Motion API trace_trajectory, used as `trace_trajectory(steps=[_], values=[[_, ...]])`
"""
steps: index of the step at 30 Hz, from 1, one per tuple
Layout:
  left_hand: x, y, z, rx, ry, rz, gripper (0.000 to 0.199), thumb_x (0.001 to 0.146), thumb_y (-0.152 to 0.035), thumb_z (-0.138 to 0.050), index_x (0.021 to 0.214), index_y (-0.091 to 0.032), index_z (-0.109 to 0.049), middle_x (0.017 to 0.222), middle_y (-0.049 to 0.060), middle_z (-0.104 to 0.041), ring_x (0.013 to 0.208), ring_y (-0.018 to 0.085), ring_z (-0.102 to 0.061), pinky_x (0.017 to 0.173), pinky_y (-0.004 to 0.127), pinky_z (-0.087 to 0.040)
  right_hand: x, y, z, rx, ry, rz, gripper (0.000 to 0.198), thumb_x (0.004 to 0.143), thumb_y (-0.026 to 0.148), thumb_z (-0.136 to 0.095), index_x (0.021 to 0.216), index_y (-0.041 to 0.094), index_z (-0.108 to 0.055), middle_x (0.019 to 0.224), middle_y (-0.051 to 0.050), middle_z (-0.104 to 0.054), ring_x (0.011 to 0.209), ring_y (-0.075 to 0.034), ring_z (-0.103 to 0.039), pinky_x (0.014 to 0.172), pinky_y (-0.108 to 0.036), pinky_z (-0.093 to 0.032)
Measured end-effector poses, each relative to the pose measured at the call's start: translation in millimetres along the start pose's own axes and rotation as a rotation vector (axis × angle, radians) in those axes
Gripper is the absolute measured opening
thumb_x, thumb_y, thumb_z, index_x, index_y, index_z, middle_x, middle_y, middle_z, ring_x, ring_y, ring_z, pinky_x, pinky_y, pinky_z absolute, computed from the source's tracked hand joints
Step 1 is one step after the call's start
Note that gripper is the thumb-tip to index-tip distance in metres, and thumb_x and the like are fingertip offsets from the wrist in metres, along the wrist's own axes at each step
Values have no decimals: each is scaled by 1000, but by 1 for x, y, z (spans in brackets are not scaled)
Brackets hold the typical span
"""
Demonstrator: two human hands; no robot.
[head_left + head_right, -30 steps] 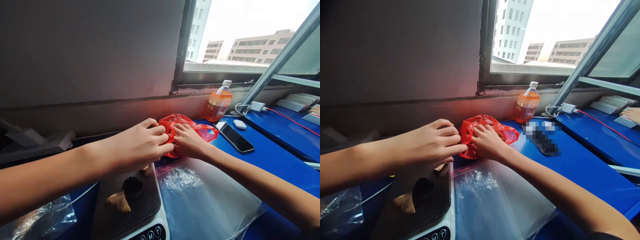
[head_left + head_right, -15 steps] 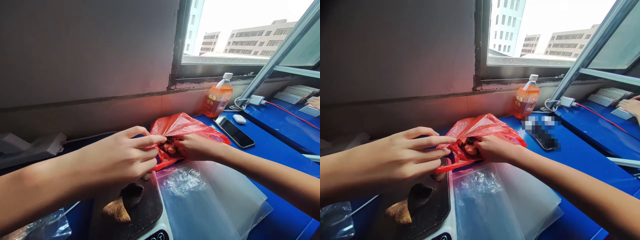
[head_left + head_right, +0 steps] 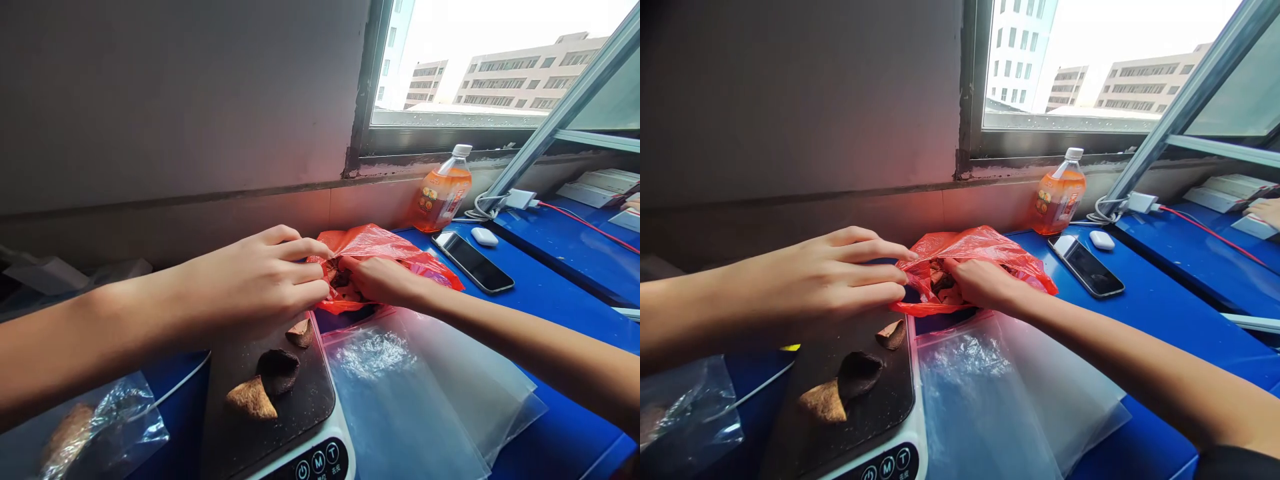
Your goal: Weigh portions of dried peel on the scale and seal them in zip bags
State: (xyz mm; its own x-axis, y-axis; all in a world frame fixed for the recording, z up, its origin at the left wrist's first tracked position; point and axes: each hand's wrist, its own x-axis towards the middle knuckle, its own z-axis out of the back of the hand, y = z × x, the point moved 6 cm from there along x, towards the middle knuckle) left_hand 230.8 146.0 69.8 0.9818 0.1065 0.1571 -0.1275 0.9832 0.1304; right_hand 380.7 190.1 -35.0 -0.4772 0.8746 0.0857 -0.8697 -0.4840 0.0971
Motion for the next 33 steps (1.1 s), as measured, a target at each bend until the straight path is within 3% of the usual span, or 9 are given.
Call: trace_trajectory(steps=[6,12,15,18,22,25,30,31,33], values=[[-11,-2,-2,16,13,36,26,91,-12,-47,89,-25,-70,102,5,-74,120,24,-58,105,39,-40,-8,4,17,-54,-115,66,21,82,4,-47,89,17,-62,85,-7,-71,67,-18,-61,58,-28,-34],[-18,-7,1,7,89,96,27,93,-19,-47,92,-27,-72,100,5,-74,119,25,-57,101,40,-43,-37,-9,31,20,-454,22,26,88,6,-42,105,18,-58,101,-11,-67,84,-20,-62,70,-31,-46],[-21,-9,1,67,37,139,29,97,-23,-43,89,-22,-71,99,6,-73,106,25,-61,93,39,-45,-52,-8,39,45,-578,-41,27,91,7,-41,110,21,-55,104,-10,-65,85,-20,-62,70,-32,-49],[-25,-8,-9,126,39,204,34,98,-27,-41,78,-19,-67,84,7,-69,84,24,-61,76,37,-46,-66,3,43,100,-642,11,26,93,8,-42,111,23,-53,99,-8,-64,85,-19,-63,73,-33,-50],[-32,-2,-26,153,119,276,35,96,-31,-43,70,-20,-62,68,4,-61,70,22,-57,64,35,-41,-83,6,32,185,-645,87,24,94,9,-45,110,24,-55,94,-6,-63,82,-18,-63,73,-34,-53],[-34,2,-21,150,113,334,33,95,-30,-43,71,-20,-62,67,3,-61,65,20,-56,61,33,-41,-92,-3,23,201,-695,75,20,94,11,-47,104,24,-58,94,-7,-63,82,-18,-63,73,-35,-53],[1,-9,44,124,-330,309,27,96,-24,-42,85,-17,-66,85,5,-66,76,17,-60,68,29,-45,-90,-10,18,190,-757,18,26,92,9,-49,113,22,-57,96,-9,-64,87,-21,-63,75,-37,-55],[15,-11,50,80,-354,278,25,96,-24,-44,87,-16,-66,86,5,-66,74,16,-60,66,28,-44,-88,-9,18,188,-763,15,28,92,8,-49,115,22,-57,98,-10,-64,89,-21,-64,76,-38,-55],[49,-15,34,-16,-142,184,23,92,-20,-48,78,-17,-66,77,3,-65,64,14,-57,58,27,-40,-87,-8,17,186,-781,17,31,92,7,-48,118,21,-56,99,-10,-63,91,-21,-63,77,-38,-56]])
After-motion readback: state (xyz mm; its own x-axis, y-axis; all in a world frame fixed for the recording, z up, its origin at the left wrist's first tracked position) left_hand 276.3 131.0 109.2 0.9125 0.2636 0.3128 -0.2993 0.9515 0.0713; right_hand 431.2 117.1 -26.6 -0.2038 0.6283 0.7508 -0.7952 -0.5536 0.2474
